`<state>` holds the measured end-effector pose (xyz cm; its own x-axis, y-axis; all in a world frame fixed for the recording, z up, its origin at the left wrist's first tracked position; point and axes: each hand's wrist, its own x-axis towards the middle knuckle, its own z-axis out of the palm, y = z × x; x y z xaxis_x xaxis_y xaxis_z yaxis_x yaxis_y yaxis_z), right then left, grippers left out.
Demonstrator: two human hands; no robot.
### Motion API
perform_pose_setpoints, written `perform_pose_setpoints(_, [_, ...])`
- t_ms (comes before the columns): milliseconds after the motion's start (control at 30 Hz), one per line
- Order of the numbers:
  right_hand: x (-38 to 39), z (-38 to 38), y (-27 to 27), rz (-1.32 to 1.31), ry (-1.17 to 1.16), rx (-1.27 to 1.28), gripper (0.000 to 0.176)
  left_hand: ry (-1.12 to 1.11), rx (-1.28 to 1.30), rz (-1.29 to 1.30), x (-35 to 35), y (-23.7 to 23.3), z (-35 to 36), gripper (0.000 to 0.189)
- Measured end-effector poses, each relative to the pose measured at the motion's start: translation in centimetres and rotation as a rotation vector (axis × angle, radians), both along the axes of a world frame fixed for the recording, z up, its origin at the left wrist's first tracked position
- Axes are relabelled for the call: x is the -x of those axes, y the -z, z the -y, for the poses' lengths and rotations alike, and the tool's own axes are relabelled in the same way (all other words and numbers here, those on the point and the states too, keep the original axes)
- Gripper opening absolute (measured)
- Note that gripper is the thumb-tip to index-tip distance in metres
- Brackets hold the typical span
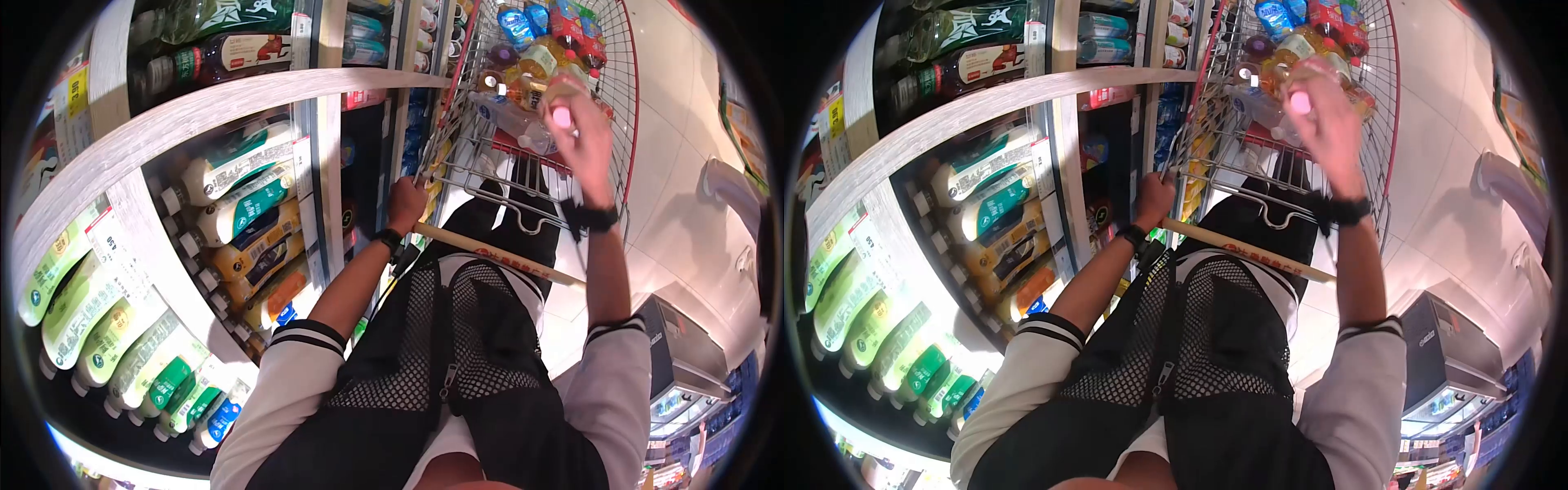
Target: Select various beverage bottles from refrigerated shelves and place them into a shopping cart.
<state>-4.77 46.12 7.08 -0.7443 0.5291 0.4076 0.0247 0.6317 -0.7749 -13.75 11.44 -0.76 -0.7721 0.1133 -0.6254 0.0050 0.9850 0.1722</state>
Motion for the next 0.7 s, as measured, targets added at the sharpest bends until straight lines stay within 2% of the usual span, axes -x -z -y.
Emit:
perform_pose_setpoints(67, [0.0,-5.3,4.2,0.231,-0.034,-0.065,0.029,0.011,-0.018,0.006,0.0,0.1,-0.5,0.041])
perform_pose_setpoints(133, [0.1,-8.4,8.6,0.275,-0.022,-0.097,0.029,0.032,-0.013,-0.028,-0.1,-0.4,-0.8,0.038])
perform_pose_setpoints(200, [-1.0,-9.4,12.0,0.320,-0.012,-0.129,0.029,0.027,-0.025,-0.019,-0.4,0.2,-0.1,0.037])
perform_pose_setpoints(267, [-1.7,-9.3,14.9,0.445,0.059,-0.049,0.029,0.039,-0.037,-0.025,0.3,-0.2,-0.7,0.036])
perform_pose_setpoints(333, [-1.3,-8.9,14.6,0.439,0.072,-0.037,0.029,-0.006,-0.053,-0.007,0.0,-1.5,-1.5,0.037])
perform_pose_setpoints(400, [-1.0,-8.0,13.9,0.438,0.007,-0.008,0.032,0.032,-0.055,-0.052,0.3,-0.8,-1.1,0.038])
perform_pose_setpoints(433, [-0.7,-6.6,14.1,0.470,0.095,-0.068,0.033,0.003,-0.048,0.003,-0.6,-0.8,-0.8,0.037])
perform_pose_setpoints(500, [-0.4,-4.0,13.7,0.448,0.126,-0.094,0.035,-0.001,-0.045,0.022,0.0,-0.9,-1.1,0.037])
perform_pose_setpoints(533, [0.8,-2.6,13.2,0.412,0.161,-0.117,0.038,0.007,-0.050,0.001,0.8,-1.4,-1.6,0.037])
perform_pose_setpoints(567, [1.5,-0.9,12.6,0.261,0.201,-0.150,0.036,0.010,-0.046,-0.025,0.1,-2.1,-1.7,0.037])
perform_pose_setpoints(633, [2.5,3.1,10.4,0.295,-0.001,0.128,0.031,0.030,-0.063,-0.058,-0.3,-1.7,-1.5,0.037])
perform_pose_setpoints(667, [3.2,4.8,10.3,0.209,-0.210,0.142,0.026,0.032,-0.069,-0.057,-0.3,-1.0,-1.2,0.037])
perform_pose_setpoints(700, [3.6,5.2,9.2,0.264,-0.194,0.173,0.022,0.020,-0.085,-0.058,-0.3,-0.5,-0.7,0.038])
